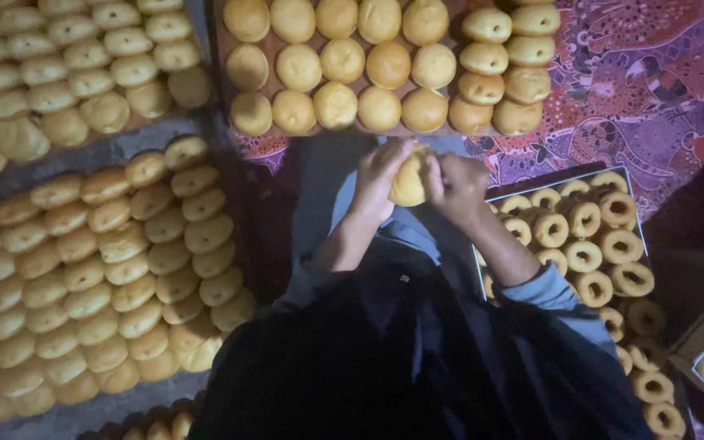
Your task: The person repeatedly picks up round buns from a tray, uses a metal rod to poke a hole in the center of each bun, and places the finished buns into a separate tray. The process is repeated for many buns in a continuous sequence.
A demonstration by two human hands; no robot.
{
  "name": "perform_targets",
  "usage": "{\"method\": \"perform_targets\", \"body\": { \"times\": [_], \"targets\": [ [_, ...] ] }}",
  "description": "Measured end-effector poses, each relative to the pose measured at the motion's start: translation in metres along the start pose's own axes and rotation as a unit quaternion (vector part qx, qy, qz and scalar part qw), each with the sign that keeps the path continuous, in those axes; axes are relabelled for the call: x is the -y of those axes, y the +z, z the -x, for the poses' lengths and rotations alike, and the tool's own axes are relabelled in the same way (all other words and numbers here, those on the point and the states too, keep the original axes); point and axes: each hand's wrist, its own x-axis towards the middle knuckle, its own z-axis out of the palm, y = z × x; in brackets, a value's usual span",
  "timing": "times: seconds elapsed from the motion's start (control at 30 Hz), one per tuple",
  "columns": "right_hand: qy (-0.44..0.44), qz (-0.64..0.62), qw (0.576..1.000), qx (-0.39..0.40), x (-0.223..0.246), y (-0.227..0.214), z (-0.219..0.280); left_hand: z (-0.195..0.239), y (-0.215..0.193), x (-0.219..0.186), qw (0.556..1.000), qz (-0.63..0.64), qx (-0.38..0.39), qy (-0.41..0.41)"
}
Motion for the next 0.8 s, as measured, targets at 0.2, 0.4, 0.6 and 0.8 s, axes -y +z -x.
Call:
{"method": "perform_targets", "body": {
  "times": [0.2, 0.4, 0.6, 0.8],
  "targets": [
    [-0.012, 0.054, 0.993, -0.108, -0.026, 0.011, 0.009, -0.001, -0.005, 0.023, 0.998, 0.044, 0.012, 0.041],
    [0.251, -0.191, 0.943, 0.105, -0.032, 0.014, 0.025, -0.017, -0.032, 0.029, 0.994, 0.023, 0.059, -0.086],
    [0.024, 0.025, 0.999, -0.031, -0.067, 0.016, 0.021, -0.028, -0.015, 0.070, 0.993, 0.064, -0.098, -0.019],
    [0.066, 0.089, 0.991, -0.079, -0.096, 0.015, 0.010, -0.053, 0.022, 0.041, 0.984, -0.155, 0.088, 0.006]
  ]
}}
